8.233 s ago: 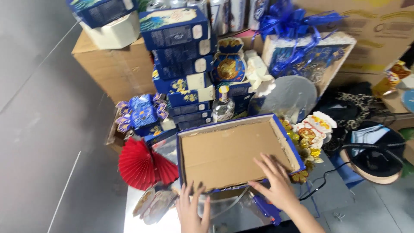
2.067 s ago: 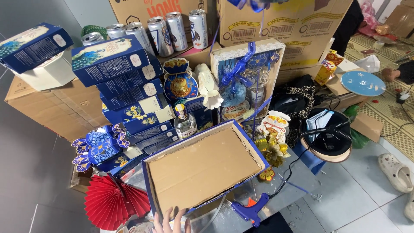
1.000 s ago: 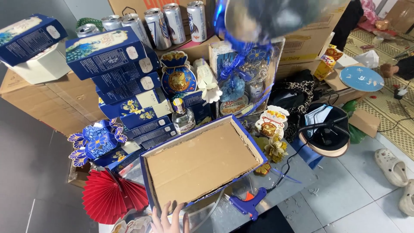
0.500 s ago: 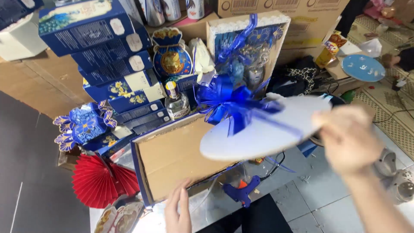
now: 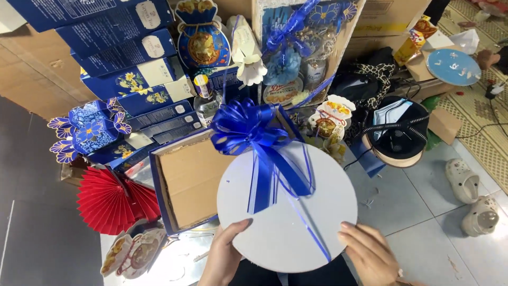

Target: The person uses a hot glue gun to secure a cardboard base and then assembles a decorative gift basket by arranging bottles, ribbons, and other ornaments.

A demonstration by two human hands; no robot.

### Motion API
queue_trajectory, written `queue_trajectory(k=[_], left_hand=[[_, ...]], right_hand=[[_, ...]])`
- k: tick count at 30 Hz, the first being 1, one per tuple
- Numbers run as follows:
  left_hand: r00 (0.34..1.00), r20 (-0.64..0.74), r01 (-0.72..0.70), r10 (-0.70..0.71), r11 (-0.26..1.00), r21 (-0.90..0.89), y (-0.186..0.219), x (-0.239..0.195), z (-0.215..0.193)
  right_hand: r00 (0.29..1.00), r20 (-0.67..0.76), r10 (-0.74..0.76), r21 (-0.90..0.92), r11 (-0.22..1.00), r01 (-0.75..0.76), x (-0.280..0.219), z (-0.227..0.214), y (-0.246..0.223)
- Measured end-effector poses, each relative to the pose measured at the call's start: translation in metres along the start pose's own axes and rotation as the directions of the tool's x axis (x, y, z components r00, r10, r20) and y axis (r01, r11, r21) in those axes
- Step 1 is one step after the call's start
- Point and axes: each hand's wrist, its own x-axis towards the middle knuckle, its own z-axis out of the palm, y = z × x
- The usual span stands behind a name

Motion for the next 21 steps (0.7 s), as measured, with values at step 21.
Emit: queue_trajectory(k=[21], left_hand=[[0.981,0.005,-0.156,0.192,0.78,0.606,-0.061,0.067,-0.146]], right_hand=[[0.473,0.743,0.474,0.384,0.278,-0.88,0.197,0.091,0.112]])
